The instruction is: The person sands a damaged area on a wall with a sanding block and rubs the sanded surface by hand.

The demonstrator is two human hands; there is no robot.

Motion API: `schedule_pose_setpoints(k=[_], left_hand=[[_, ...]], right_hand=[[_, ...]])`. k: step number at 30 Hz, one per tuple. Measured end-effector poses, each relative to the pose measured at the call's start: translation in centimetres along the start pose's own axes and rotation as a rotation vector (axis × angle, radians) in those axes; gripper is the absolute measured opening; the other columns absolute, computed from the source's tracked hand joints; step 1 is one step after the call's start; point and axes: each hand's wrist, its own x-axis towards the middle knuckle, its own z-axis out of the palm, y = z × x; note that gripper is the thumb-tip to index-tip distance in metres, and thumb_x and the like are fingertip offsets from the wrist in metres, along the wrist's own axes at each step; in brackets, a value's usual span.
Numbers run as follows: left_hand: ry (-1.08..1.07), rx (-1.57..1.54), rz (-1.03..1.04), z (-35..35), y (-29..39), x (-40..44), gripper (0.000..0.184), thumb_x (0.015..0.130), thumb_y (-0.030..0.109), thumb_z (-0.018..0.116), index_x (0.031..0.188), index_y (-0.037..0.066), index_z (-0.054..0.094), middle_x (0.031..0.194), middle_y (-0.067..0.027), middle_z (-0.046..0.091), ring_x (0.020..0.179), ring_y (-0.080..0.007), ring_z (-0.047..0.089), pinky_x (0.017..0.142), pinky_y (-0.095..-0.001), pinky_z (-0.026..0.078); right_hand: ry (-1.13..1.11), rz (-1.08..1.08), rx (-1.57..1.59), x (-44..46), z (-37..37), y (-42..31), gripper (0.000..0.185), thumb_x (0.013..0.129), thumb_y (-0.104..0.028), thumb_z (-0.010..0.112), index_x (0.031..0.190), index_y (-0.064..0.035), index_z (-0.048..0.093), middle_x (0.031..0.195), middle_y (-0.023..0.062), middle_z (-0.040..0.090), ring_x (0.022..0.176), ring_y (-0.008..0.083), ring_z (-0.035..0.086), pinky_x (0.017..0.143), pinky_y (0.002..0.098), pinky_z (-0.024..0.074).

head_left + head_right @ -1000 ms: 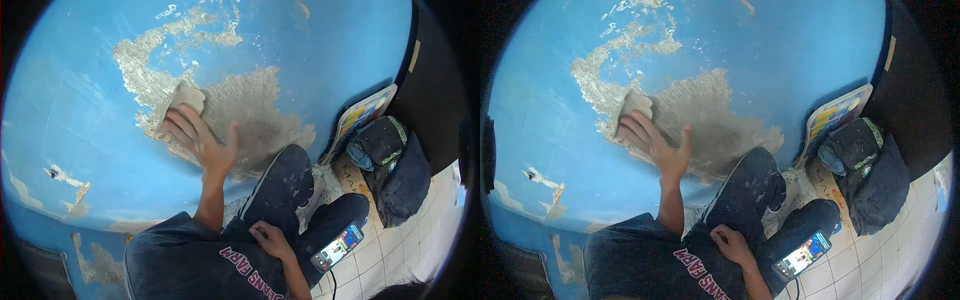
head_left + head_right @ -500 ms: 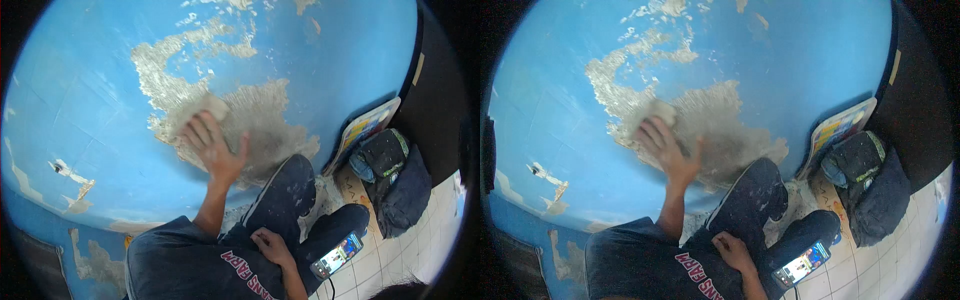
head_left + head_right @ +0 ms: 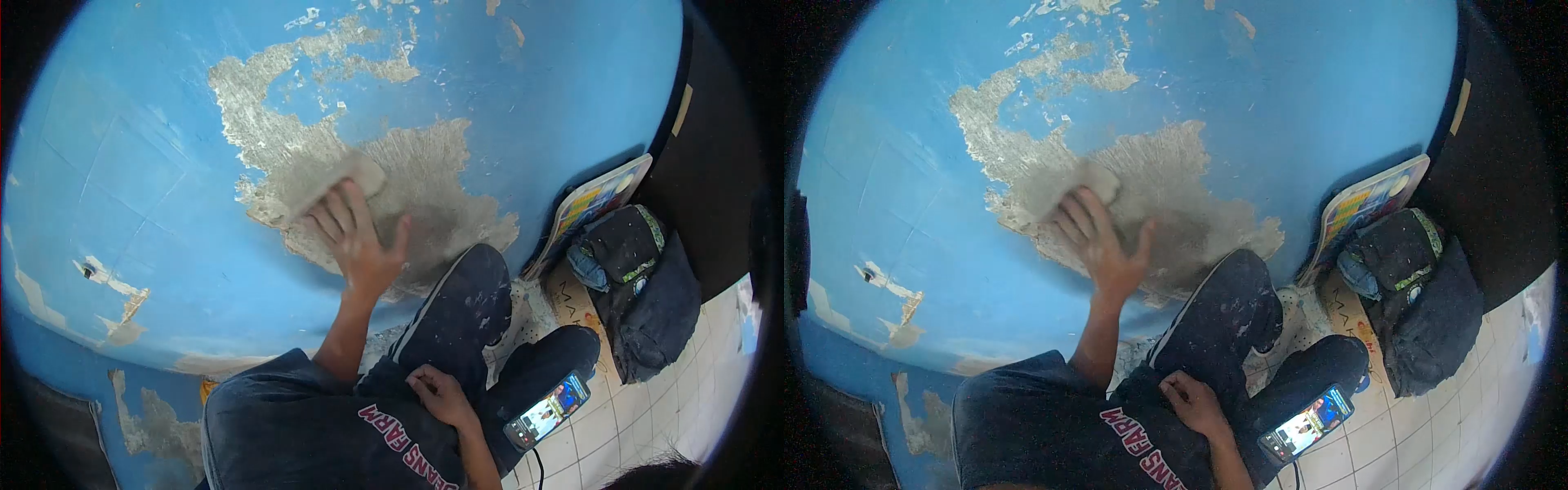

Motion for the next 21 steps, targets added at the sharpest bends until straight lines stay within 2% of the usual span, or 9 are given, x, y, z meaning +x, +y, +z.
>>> schedule_pose_setpoints(k=[3,6,9,10,12,14,16,18,21], left_hand=[[-0.127,-0.075,0.128,1.5,-0.1,-3.3,0.106,0.085,0.057,0.067,0.153,-0.007,0.015,0.156,-0.0381,0.006,0.144,-0.0571,-0.001,0.112,-0.0688,0.0],[0.025,-0.152,0.049,0.3,-0.8,-1.8,0.098,0.083,0.054,0.068,0.148,-0.009,0.031,0.152,-0.0388,0.022,0.142,-0.0589,0.009,0.111,-0.0693,0.004],[0.16,-0.049,-0.051,-1.4,-1.0,1.7,0.099,0.083,0.053,0.067,0.149,-0.008,0.028,0.154,-0.0376,0.018,0.143,-0.0583,0.008,0.111,-0.0688,0.003],[0.171,-0.032,-0.054,-1.4,-1.2,1.7,0.099,0.083,0.053,0.067,0.149,-0.008,0.028,0.154,-0.0376,0.018,0.143,-0.0583,0.008,0.111,-0.0688,0.003],[0.089,-0.028,-0.017,-0.5,-0.4,1.0,0.099,0.083,0.054,0.067,0.151,-0.006,0.026,0.156,-0.0367,0.013,0.143,-0.0574,0.005,0.112,-0.0688,0.005],[-0.053,0.077,0.064,2.7,-0.6,-3.4,0.106,0.082,0.057,0.068,0.152,-0.006,0.019,0.156,-0.0373,0.009,0.143,-0.0578,0.004,0.112,-0.0694,0.004],[-0.213,0.168,0.147,3.5,-0.6,-6.0,0.113,0.081,0.061,0.068,0.153,-0.007,0.013,0.156,-0.0379,0.005,0.143,-0.0582,0.002,0.112,-0.0699,0.003],[-0.296,-0.035,0.17,3.3,-0.6,-7.3,0.115,0.08,0.062,0.068,0.153,-0.008,0.012,0.156,-0.0382,0.005,0.142,-0.0593,0.002,0.111,-0.0714,0.003],[-0.09,-0.09,0.039,0.4,0.3,-2.5,0.107,0.08,0.058,0.069,0.151,-0.008,0.023,0.154,-0.0376,0.013,0.143,-0.0573,0.005,0.11,-0.0716,0.009]], right_hand=[[0.005,0.038,-0.03,-0.1,0.2,0.1,0.017,0.096,-0.019,0.062,0.105,-0.0052,0.065,0.084,0.0101,0.067,0.074,0.0191,0.064,0.068,0.033,0.0486],[0.024,-0.009,-0.023,-0.3,0.3,0.8,0.016,0.096,-0.019,0.062,0.105,-0.0056,0.065,0.085,0.0102,0.068,0.074,0.0193,0.064,0.068,0.0331,0.0488],[-0.008,-0.017,0.023,0.0,0.4,0.7,0.015,0.096,-0.018,0.062,0.104,-0.0058,0.066,0.084,0.0093,0.068,0.074,0.0181,0.065,0.067,0.0328,0.0484],[0.016,-0.049,0.031,0.0,0.5,0.6,0.012,0.096,-0.015,0.062,0.101,-0.0042,0.065,0.077,0.0041,0.062,0.067,0.0114,0.058,0.061,0.0282,0.0446],[0.036,-0.094,0.037,0.2,0.7,0.9,0.01,0.097,-0.012,0.062,0.099,-0.0025,0.064,0.069,-0.001,0.056,0.06,0.0047,0.05,0.055,0.0235,0.0407],[0.041,-0.03,0.056,0.2,0.7,1.4,0.013,0.096,-0.016,0.062,0.101,-0.0051,0.066,0.076,0.007,0.064,0.063,0.0128,0.056,0.06,0.0301,0.0436],[0.039,-0.025,0.048,0.2,0.5,1.2,0.013,0.096,-0.016,0.062,0.101,-0.005,0.066,0.075,0.0067,0.063,0.062,0.0124,0.054,0.059,0.0299,0.0429],[0.038,-0.006,0.043,0.0,0.4,1.1,0.013,0.096,-0.016,0.062,0.101,-0.0049,0.066,0.073,0.0063,0.061,0.061,0.0119,0.051,0.058,0.0296,0.0421],[0.036,-0.032,0.079,0.0,0.8,1.6,0.013,0.096,-0.016,0.062,0.101,-0.0049,0.066,0.072,0.0062,0.061,0.062,0.0118,0.052,0.059,0.0295,0.0423]])
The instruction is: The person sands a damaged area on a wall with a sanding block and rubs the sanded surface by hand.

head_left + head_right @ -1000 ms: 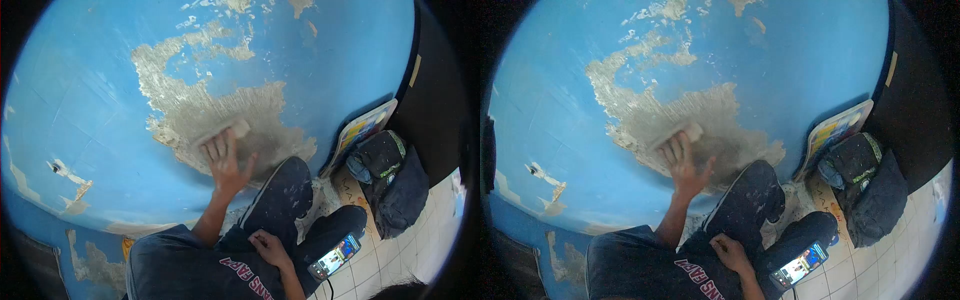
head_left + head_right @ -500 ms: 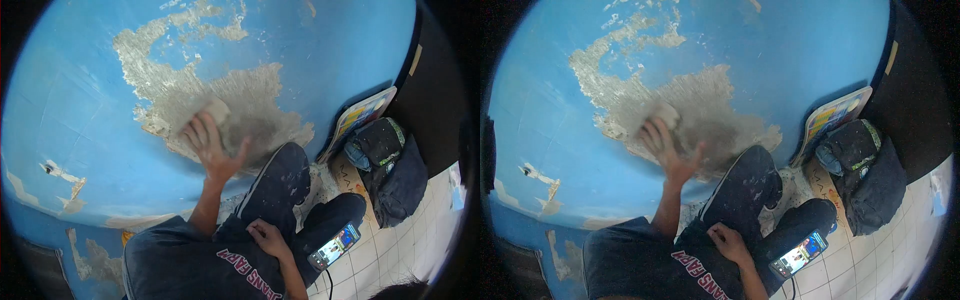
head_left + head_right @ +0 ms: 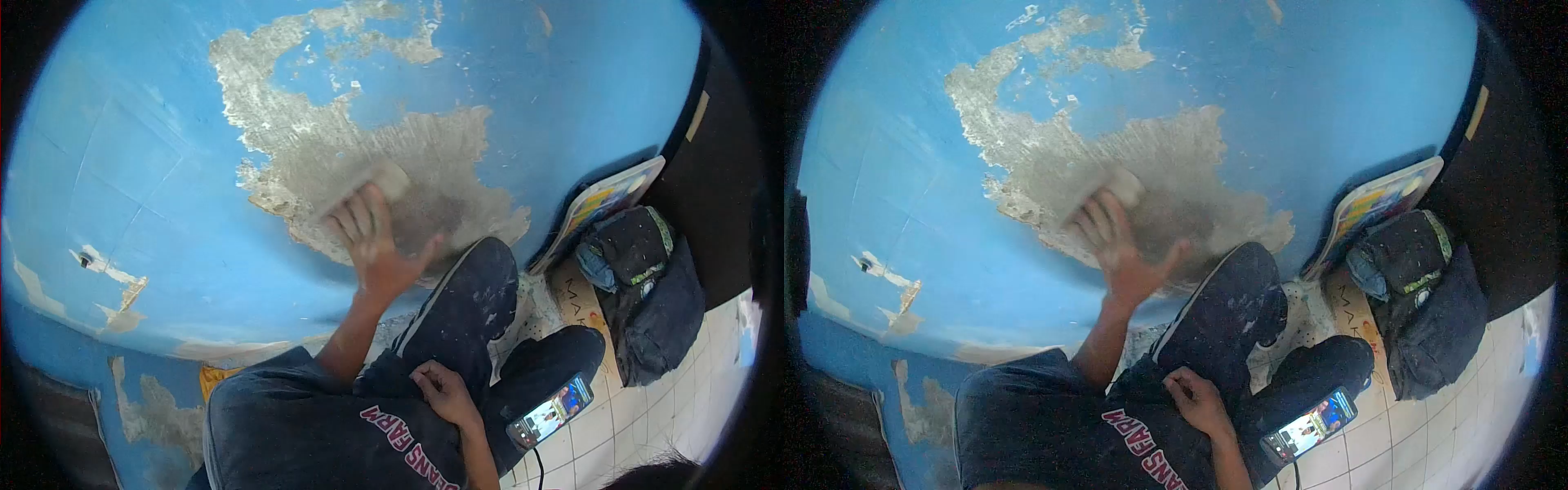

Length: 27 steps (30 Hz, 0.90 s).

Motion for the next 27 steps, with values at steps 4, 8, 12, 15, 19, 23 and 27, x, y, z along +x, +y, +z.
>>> schedule_pose_setpoints(k=[4,8,12,15,19,23,27], left_hand=[[0.223,0.006,-0.1,-2.9,-0.6,4.4,0.105,0.08,0.058,0.069,0.15,-0.008,0.026,0.151,-0.0393,0.021,0.141,-0.0591,0.013,0.109,-0.0723,0.01],[0.018,0.144,0.028,2.0,-1.7,-0.7,0.106,0.082,0.058,0.069,0.15,-0.009,0.023,0.15,-0.0404,0.02,0.14,-0.0599,0.01,0.109,-0.0718,0.006],[-0.229,0.122,0.144,2.9,-2.5,-3.9,0.11,0.083,0.058,0.068,0.151,-0.011,0.016,0.152,-0.0428,0.011,0.142,-0.0608,0.0,0.109,-0.0722,0.001],[0.055,0.046,-0.009,-0.3,-1.0,0.6,0.095,0.082,0.053,0.068,0.145,-0.01,0.036,0.141,-0.0415,0.035,0.136,-0.0596,0.023,0.109,-0.0718,0.008],[0.255,0.07,-0.08,-1.5,-1.2,3.7,0.094,0.082,0.053,0.069,0.145,-0.01,0.037,0.142,-0.0412,0.035,0.137,-0.0596,0.022,0.109,-0.0718,0.007],[-0.016,0.112,-0.023,1.6,-1.0,-0.9,0.095,0.083,0.052,0.068,0.147,-0.009,0.033,0.145,-0.0415,0.029,0.139,-0.0596,0.016,0.108,-0.0724,0.005],[-0.131,0.07,0.044,2.1,-2.1,-2.4,0.095,0.084,0.052,0.067,0.148,-0.008,0.031,0.147,-0.0409,0.027,0.139,-0.0601,0.015,0.108,-0.073,0.005]], right_hand=[[0.006,-0.02,-0.005,0.3,0.1,-0.1,0.014,0.096,-0.018,0.063,0.102,-0.005,0.066,0.074,0.0072,0.062,0.062,0.0136,0.053,0.06,0.0304,0.043],[0.011,0.013,0.005,0.3,0.0,-0.1,0.016,0.095,-0.019,0.064,0.102,-0.0052,0.066,0.075,0.008,0.063,0.062,0.015,0.053,0.061,0.0317,0.0436],[0.0,0.07,-0.068,0.3,-0.4,-0.3,0.016,0.095,-0.019,0.064,0.103,-0.0051,0.066,0.076,0.0086,0.064,0.063,0.0161,0.056,0.061,0.0315,0.0444],[-0.019,0.083,0.005,0.2,-0.2,0.0,0.015,0.095,-0.017,0.063,0.102,-0.0044,0.065,0.078,0.0085,0.066,0.065,0.0158,0.058,0.062,0.0312,0.0451],[0.012,-0.017,0.017,0.5,0.1,-0.4,0.013,0.095,-0.015,0.063,0.101,-0.0036,0.064,0.078,0.0072,0.066,0.065,0.0121,0.056,0.062,0.0297,0.0452],[0.019,0.026,0.024,0.3,0.0,-0.4,0.012,0.095,-0.014,0.064,0.101,-0.0038,0.064,0.078,0.0064,0.065,0.064,0.011,0.055,0.062,0.0285,0.0449],[-0.009,0.045,0.01,0.3,-0.2,0.0,0.012,0.095,-0.014,0.064,0.101,-0.0038,0.064,0.078,0.0058,0.065,0.064,0.0104,0.054,0.061,0.0279,0.0446]])
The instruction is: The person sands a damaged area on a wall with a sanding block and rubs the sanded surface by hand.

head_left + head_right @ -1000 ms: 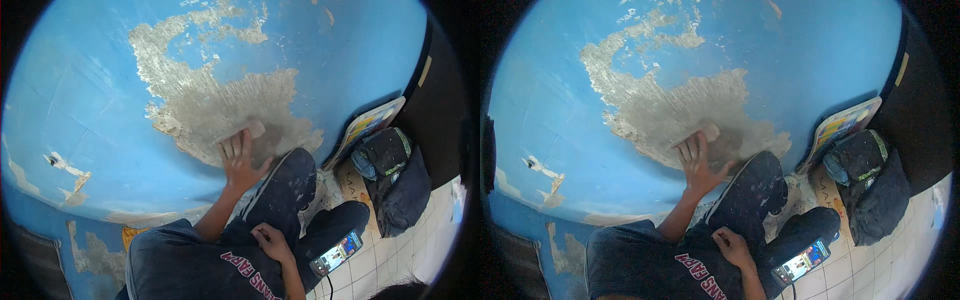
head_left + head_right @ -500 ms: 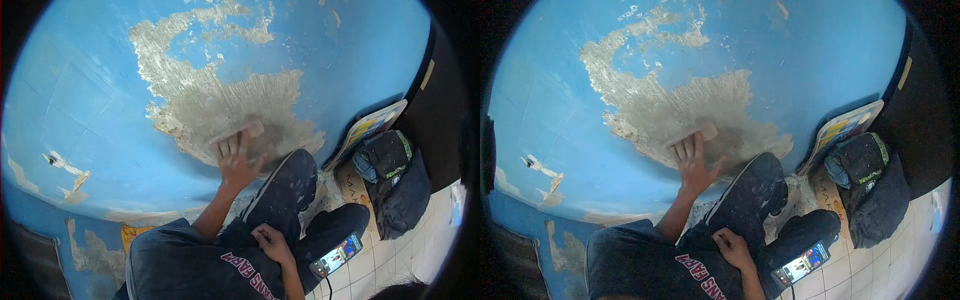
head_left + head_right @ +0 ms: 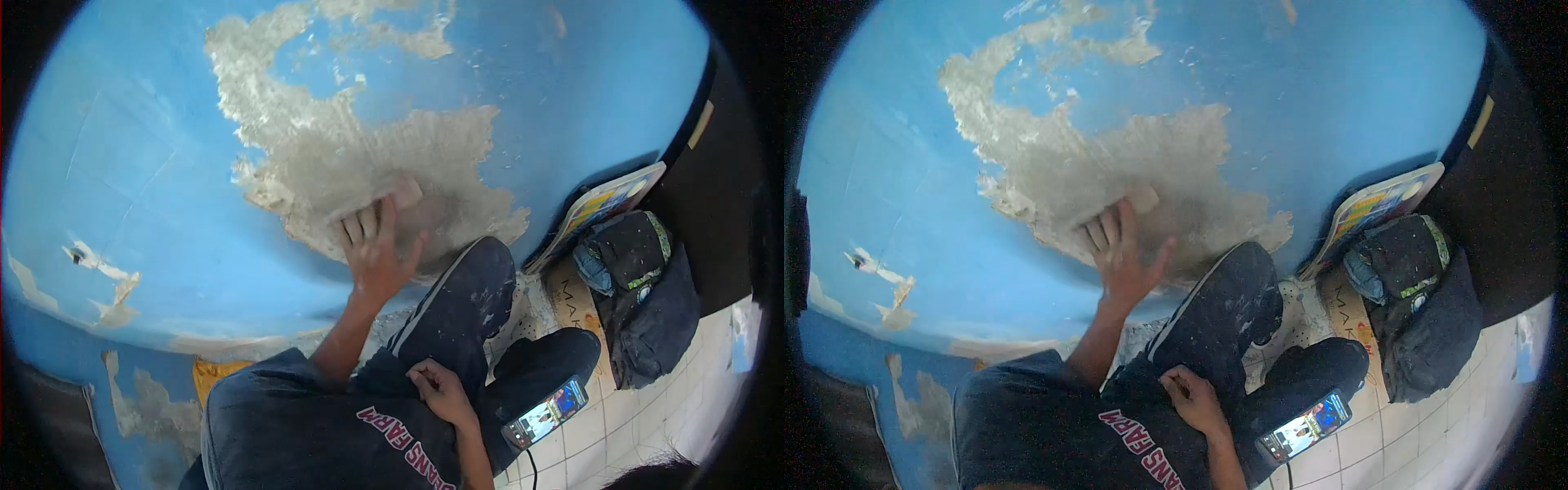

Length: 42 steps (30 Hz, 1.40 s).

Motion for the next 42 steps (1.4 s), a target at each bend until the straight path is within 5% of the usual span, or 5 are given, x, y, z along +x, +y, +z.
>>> schedule_pose_setpoints(k=[7,12,22,29,42], left_hand=[[0.459,-0.009,-0.161,-5.8,-0.4,6.5,0.089,0.086,0.052,0.066,0.145,-0.008,0.038,0.142,-0.0391,0.036,0.137,-0.0579,0.023,0.108,-0.0731,0.009],[-0.007,0.029,0.02,1.7,-0.7,-2.1,0.094,0.088,0.052,0.066,0.15,-0.006,0.027,0.152,-0.0379,0.023,0.141,-0.0598,0.013,0.109,-0.0727,0.007],[0.411,0.054,-0.128,-5.1,-0.7,6.1,0.09,0.088,0.051,0.064,0.154,0.002,0.026,0.156,-0.0312,0.02,0.145,-0.0496,0.013,0.112,-0.0691,0.008],[0.015,-0.026,-0.05,-1.0,-0.3,0.1,0.084,0.089,0.049,0.065,0.151,0.001,0.033,0.15,-0.0224,0.04,0.142,-0.0472,0.028,0.113,-0.0675,0.013],[0.158,0.059,-0.013,0.1,-1.1,0.0,0.084,0.089,0.051,0.063,0.153,0.005,0.031,0.152,-0.0233,0.035,0.142,-0.0471,0.026,0.114,-0.0638,0.015]], right_hand=[[0.009,-0.035,0.008,0.0,0.3,-0.5,0.013,0.096,-0.014,0.061,0.103,-0.0034,0.064,0.078,0.0046,0.066,0.068,0.0081,0.056,0.063,0.0267,0.045],[-0.009,-0.051,-0.036,0.0,0.1,0.2,0.016,0.097,-0.016,0.06,0.106,-0.0028,0.064,0.089,0.0074,0.067,0.074,0.0113,0.058,0.068,0.0273,0.0466],[-0.053,-0.071,-0.027,0.0,0.1,-0.1,0.014,0.1,-0.012,0.056,0.107,-0.0021,0.061,0.091,0.0066,0.06,0.084,0.0133,0.058,0.077,0.0279,0.0472],[-0.06,-0.03,-0.027,0.1,0.3,0.3,0.014,0.101,-0.014,0.054,0.105,-0.0013,0.058,0.091,0.0055,0.058,0.084,0.0119,0.053,0.078,0.0291,0.0451],[-0.037,-0.158,0.004,0.3,0.5,0.9,0.011,0.102,-0.017,0.054,0.104,-0.006,0.058,0.074,-0.0051,0.048,0.062,0.0029,0.041,0.056,0.022,0.0351]])
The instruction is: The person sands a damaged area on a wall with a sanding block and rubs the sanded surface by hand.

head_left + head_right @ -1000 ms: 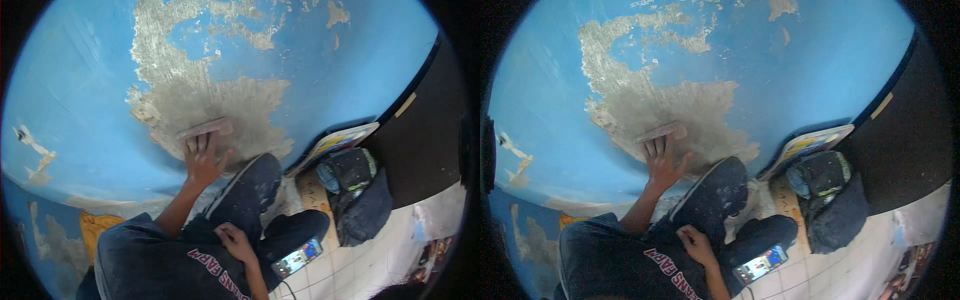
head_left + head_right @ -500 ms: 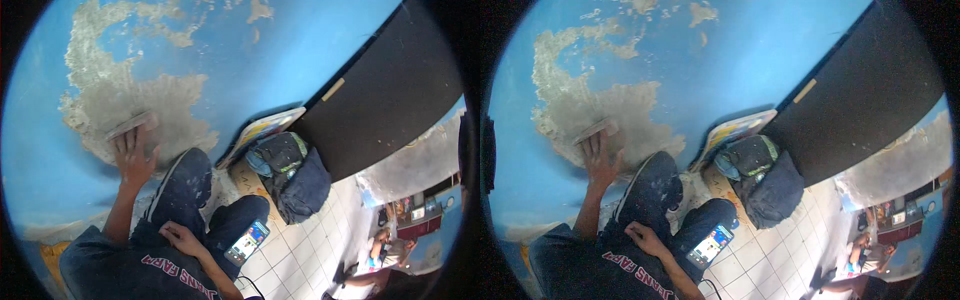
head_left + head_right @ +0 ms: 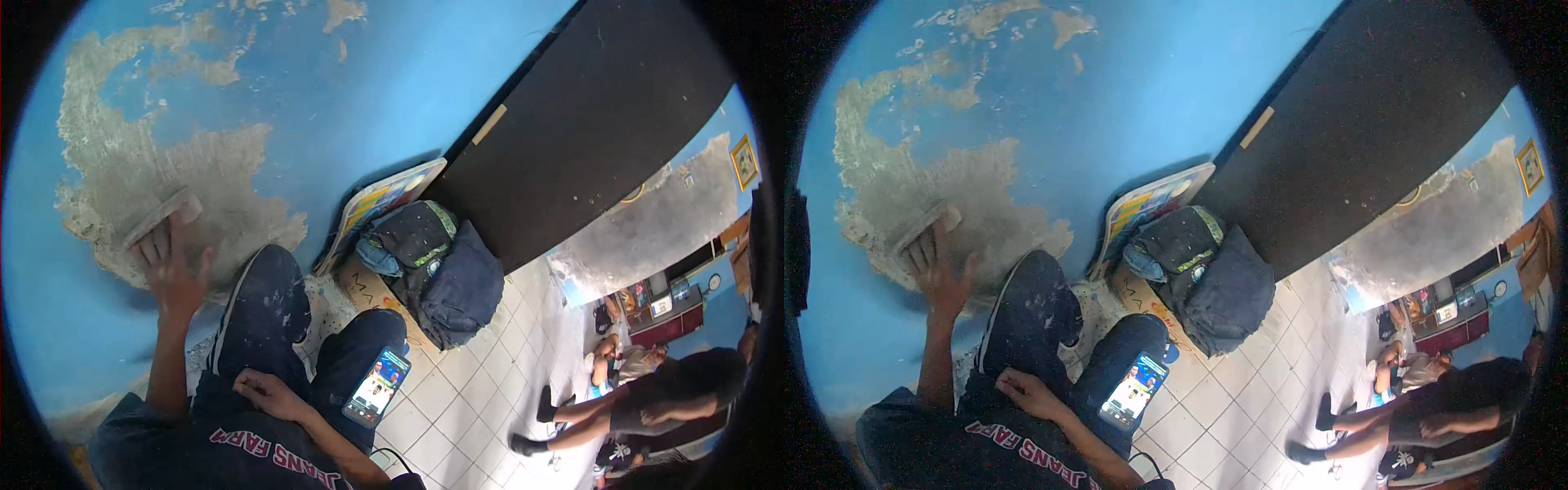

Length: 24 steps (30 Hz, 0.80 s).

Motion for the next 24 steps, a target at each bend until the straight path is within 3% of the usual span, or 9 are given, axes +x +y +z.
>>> schedule_pose_setpoints(k=[2,6,9,11,15,16,18,21,24], left_hand=[[-0.073,-0.03,0.003,0.2,-0.3,-0.1,0.084,0.09,0.052,0.062,0.153,0.006,0.031,0.154,-0.0228,0.033,0.143,-0.0464,0.025,0.115,-0.0635,0.014],[0.376,-0.007,-0.027,-4.2,-0.3,6.9,0.079,0.093,0.054,0.056,0.153,0.007,0.032,0.158,-0.0221,0.027,0.145,-0.0451,0.022,0.117,-0.061,0.011],[0.406,0.02,-0.069,-4.5,1.3,7.6,0.081,0.094,0.057,0.054,0.155,0.01,0.028,0.158,-0.0219,0.026,0.145,-0.0441,0.022,0.117,-0.0594,0.011],[0.312,0.009,0.001,-1.3,0.5,4.6,0.083,0.094,0.057,0.054,0.156,0.011,0.025,0.158,-0.0219,0.026,0.146,-0.044,0.021,0.117,-0.0592,0.011],[0.048,0.0,0.034,-0.1,-0.2,1.7,0.086,0.093,0.059,0.054,0.158,0.014,0.018,0.158,-0.0224,0.026,0.146,-0.0451,0.017,0.117,-0.0602,0.011],[0.04,0.017,0.034,-1.0,-0.2,2.7,0.086,0.093,0.059,0.054,0.158,0.014,0.018,0.158,-0.0224,0.026,0.146,-0.0451,0.017,0.117,-0.0602,0.011],[0.289,0.018,-0.05,-3.4,0.4,6.1,0.086,0.093,0.06,0.054,0.157,0.014,0.02,0.158,-0.0226,0.026,0.147,-0.0448,0.016,0.117,-0.0598,0.009],[0.436,0.004,-0.062,-6.0,0.8,9.2,0.087,0.092,0.06,0.054,0.157,0.014,0.019,0.159,-0.0215,0.024,0.147,-0.0454,0.014,0.118,-0.0603,0.005],[0.207,-0.02,-0.072,-4.0,0.7,6.0,0.088,0.091,0.06,0.056,0.156,0.009,0.023,0.159,-0.0232,0.021,0.148,-0.0456,0.012,0.117,-0.062,0.001]], right_hand=[[-0.035,0.057,0.067,-0.2,0.0,-0.2,0.013,0.103,-0.019,0.054,0.105,-0.0064,0.057,0.074,-0.0046,0.049,0.062,0.0032,0.042,0.055,0.0225,0.0359],[-0.012,0.065,0.109,-0.3,-0.1,-0.3,0.015,0.103,-0.021,0.053,0.106,-0.0065,0.056,0.074,-0.0037,0.05,0.061,0.004,0.044,0.055,0.0227,0.0366],[0.038,-0.081,-0.066,0.2,0.2,0.6,0.016,0.103,-0.021,0.053,0.102,-0.0061,0.056,0.075,-0.0023,0.051,0.061,0.0051,0.044,0.056,0.024,0.0382],[0.105,-0.263,-0.079,0.6,0.6,2.6,0.016,0.102,-0.021,0.054,0.099,-0.0054,0.057,0.074,-0.0008,0.052,0.062,0.0063,0.046,0.058,0.0259,0.0401],[0.017,-0.12,-0.098,-0.1,-0.6,-0.3,0.015,0.101,-0.02,0.055,0.098,-0.005,0.057,0.072,0.0002,0.054,0.065,0.0076,0.049,0.061,0.0275,0.0418],[0.032,-0.079,-0.06,-0.2,-0.4,-0.5,0.015,0.1,-0.02,0.056,0.098,-0.0048,0.057,0.072,0.0007,0.054,0.066,0.0078,0.05,0.062,0.0279,0.0421],[0.004,-0.03,-0.01,-0.3,0.0,-0.7,0.015,0.1,-0.019,0.056,0.099,-0.0047,0.057,0.072,0.0011,0.055,0.068,0.008,0.051,0.063,0.0283,0.0424],[0.043,-0.107,-0.106,-0.2,-0.1,-0.3,0.015,0.1,-0.019,0.057,0.099,-0.0046,0.058,0.076,0.0034,0.057,0.073,0.0086,0.053,0.067,0.0292,0.0448],[0.053,-0.115,-0.104,-0.5,0.0,-0.1,0.016,0.099,-0.02,0.058,0.103,-0.0045,0.061,0.083,0.0047,0.061,0.079,0.0099,0.057,0.072,0.029,0.0472]])
